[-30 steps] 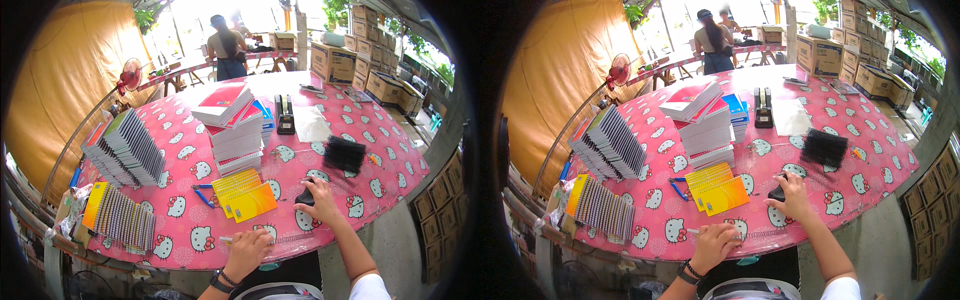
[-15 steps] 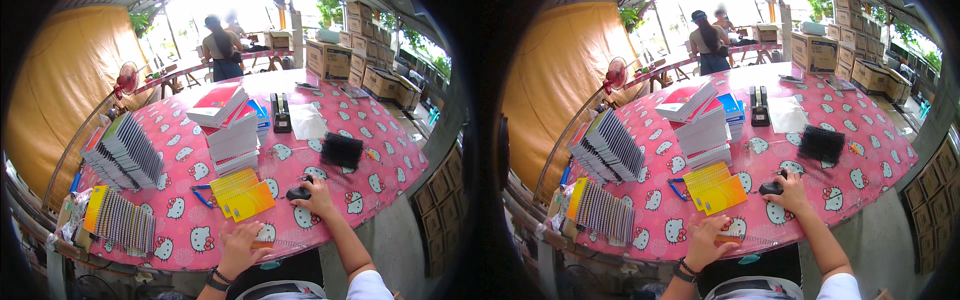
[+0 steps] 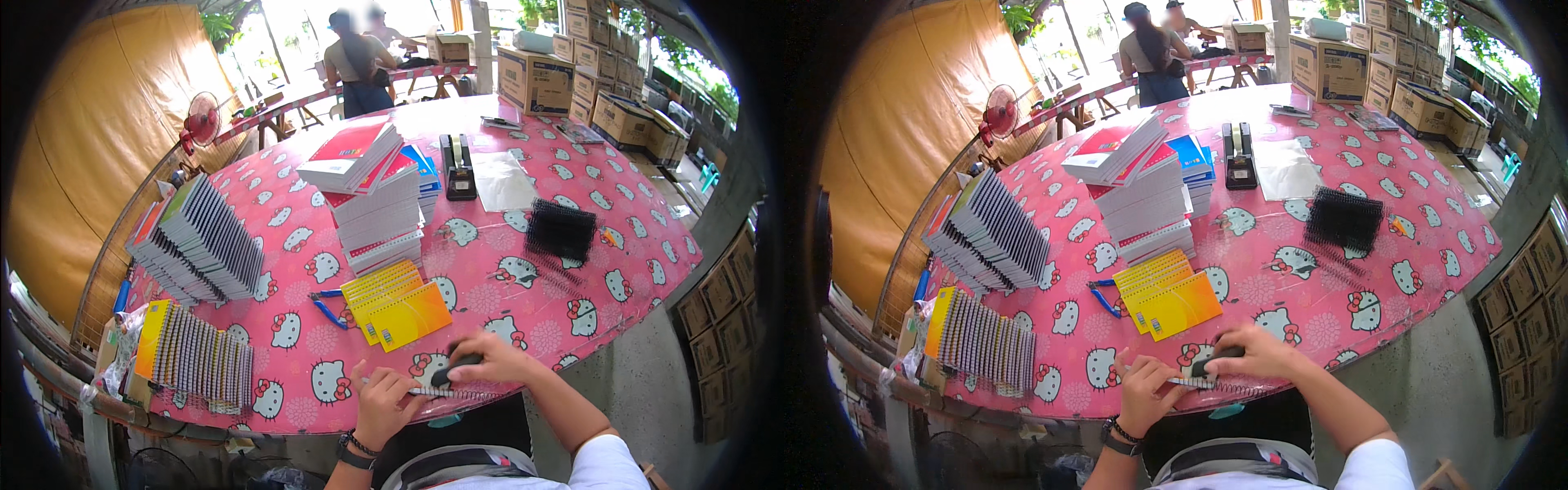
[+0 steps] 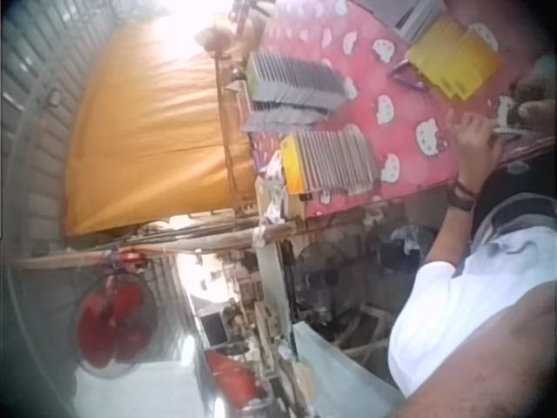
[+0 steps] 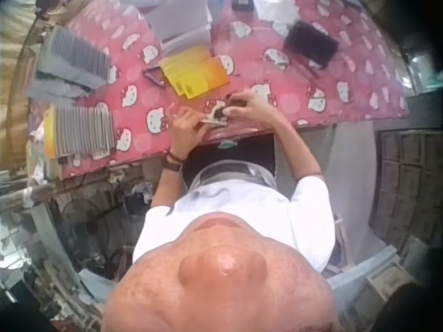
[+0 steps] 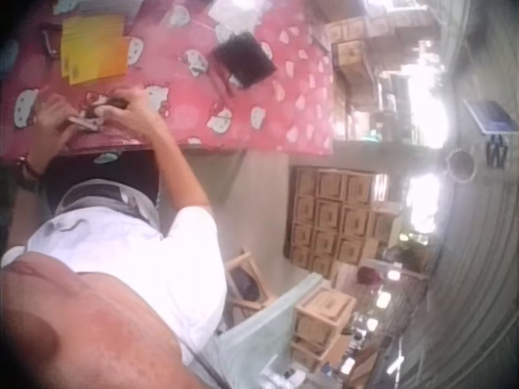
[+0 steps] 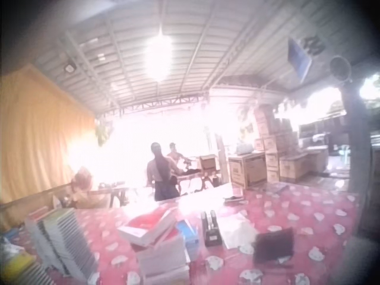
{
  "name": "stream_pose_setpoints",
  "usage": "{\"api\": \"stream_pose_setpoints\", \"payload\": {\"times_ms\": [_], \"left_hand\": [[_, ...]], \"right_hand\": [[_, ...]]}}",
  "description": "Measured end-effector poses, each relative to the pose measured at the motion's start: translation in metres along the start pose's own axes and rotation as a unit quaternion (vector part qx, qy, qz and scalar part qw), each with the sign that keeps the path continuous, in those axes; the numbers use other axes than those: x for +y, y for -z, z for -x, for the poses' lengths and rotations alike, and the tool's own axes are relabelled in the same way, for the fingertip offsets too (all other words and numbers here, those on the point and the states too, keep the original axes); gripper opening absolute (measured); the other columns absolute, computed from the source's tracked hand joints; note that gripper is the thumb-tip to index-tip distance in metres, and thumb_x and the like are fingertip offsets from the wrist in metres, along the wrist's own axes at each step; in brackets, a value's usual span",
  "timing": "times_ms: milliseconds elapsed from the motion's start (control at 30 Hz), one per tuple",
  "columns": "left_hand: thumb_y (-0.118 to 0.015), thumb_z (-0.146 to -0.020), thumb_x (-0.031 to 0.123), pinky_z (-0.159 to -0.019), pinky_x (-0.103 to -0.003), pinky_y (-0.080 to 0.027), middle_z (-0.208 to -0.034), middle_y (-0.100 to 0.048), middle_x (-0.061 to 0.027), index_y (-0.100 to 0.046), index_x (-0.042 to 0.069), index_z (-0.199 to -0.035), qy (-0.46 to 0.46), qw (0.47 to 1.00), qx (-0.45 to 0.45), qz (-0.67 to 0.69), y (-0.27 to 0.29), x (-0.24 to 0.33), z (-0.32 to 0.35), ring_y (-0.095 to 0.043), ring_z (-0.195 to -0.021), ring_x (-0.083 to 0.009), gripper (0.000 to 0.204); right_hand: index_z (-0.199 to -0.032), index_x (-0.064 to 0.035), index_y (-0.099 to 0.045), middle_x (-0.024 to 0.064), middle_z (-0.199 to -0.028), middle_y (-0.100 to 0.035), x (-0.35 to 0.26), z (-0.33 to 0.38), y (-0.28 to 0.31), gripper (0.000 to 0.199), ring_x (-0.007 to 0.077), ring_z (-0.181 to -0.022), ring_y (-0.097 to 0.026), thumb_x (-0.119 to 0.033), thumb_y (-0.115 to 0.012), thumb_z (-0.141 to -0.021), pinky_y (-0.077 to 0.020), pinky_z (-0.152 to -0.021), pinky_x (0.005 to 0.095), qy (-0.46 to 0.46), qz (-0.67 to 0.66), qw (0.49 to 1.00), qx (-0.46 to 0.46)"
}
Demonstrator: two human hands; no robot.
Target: The person repeatedly picks up a yellow notebook and a black spiral binding, inserts the binding into the notebook, and places the assembled notebook on a stack. The person continues this process throughout the clip.
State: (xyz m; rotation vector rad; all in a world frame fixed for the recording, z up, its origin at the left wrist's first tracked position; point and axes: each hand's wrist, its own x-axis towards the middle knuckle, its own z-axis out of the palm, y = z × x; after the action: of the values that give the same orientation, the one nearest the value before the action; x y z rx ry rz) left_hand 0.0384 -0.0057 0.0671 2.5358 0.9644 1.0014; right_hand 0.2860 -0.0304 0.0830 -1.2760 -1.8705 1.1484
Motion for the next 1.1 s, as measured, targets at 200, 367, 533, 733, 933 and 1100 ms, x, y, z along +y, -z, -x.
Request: {"api": "stream_pose_setpoints", "payload": {"times_ms": [200,367,533,733,933,1100], "left_hand": [[-0.085,-0.059,0.025,-0.099,-0.045,-0.028,-0.087,-0.062,-0.0025,-0.065,0.015,-0.09,0.001,0.999,0.003,-0.032,0.001,-0.004,0.007,-0.058,-0.087,-0.0209,0.038],[-0.087,-0.062,0.014,-0.09,-0.034,-0.044,-0.108,-0.05,-0.0073,-0.04,0.007,-0.128,0.154,0.933,0.157,0.286,-0.019,-0.025,0.03,-0.052,-0.098,-0.0196,0.081],[-0.075,-0.073,0.0,-0.077,-0.026,-0.048,-0.091,-0.051,-0.0023,-0.047,0.006,-0.106,0.257,0.832,0.068,0.487,-0.041,-0.046,0.047,-0.054,-0.087,-0.012,0.044],[-0.07,-0.076,-0.004,-0.075,-0.026,-0.043,-0.089,-0.048,-0.0017,-0.045,0.009,-0.091,0.189,0.848,0.015,0.495,-0.038,-0.051,0.044,-0.05,-0.082,-0.0129,0.032],[-0.07,-0.077,-0.001,-0.074,-0.028,-0.043,-0.087,-0.049,-0.0031,-0.046,0.008,-0.093,0.178,0.899,0.005,0.4,-0.031,-0.042,0.042,-0.052,-0.082,-0.0144,0.03],[-0.07,-0.077,0.001,-0.072,-0.029,-0.043,-0.087,-0.05,-0.0042,-0.047,0.008,-0.094,0.155,0.91,0.015,0.384,-0.033,-0.044,0.041,-0.053,-0.081,-0.0156,0.029]], "right_hand": [[-0.099,-0.0045,-0.069,0.0165,-0.109,-0.064,-0.01,-0.012,-0.007,0.041,0.0292,-0.113,-0.055,-0.041,-0.07,-0.079,-0.0399,-0.096,0.0404,0.057,-0.035,0.997,-0.039],[-0.099,-0.0045,-0.068,0.0167,-0.109,-0.064,-0.005,-0.016,-0.015,0.041,0.03,-0.115,-0.054,-0.04,-0.071,-0.079,-0.0398,-0.097,0.0408,0.117,-0.272,0.952,-0.081],[-0.097,-0.0027,-0.068,0.0165,-0.104,-0.064,0.006,-0.028,-0.014,0.041,0.0281,-0.109,-0.056,-0.038,-0.072,-0.077,-0.0413,-0.094,0.0404,0.041,-0.109,0.993,-0.01],[-0.093,-0.0015,-0.068,0.0131,-0.1,-0.066,0.001,-0.035,-0.012,0.037,0.0235,-0.097,-0.059,-0.036,-0.07,-0.08,-0.0444,-0.084,0.0361,0.017,-0.023,0.999,-0.022],[-0.093,-0.0006,-0.066,0.0107,-0.102,-0.066,0.006,-0.034,-0.013,0.039,0.0198,-0.096,-0.06,-0.038,-0.065,-0.081,-0.045,-0.086,0.0337,-0.006,-0.208,0.978,-0.006],[-0.092,0.0028,-0.065,0.0145,-0.108,-0.065,-0.006,-0.039,-0.024,0.04,0.0205,-0.099,-0.06,-0.036,-0.062,-0.083,-0.0443,-0.089,0.033,0.077,-0.16,0.981,-0.074]]}}
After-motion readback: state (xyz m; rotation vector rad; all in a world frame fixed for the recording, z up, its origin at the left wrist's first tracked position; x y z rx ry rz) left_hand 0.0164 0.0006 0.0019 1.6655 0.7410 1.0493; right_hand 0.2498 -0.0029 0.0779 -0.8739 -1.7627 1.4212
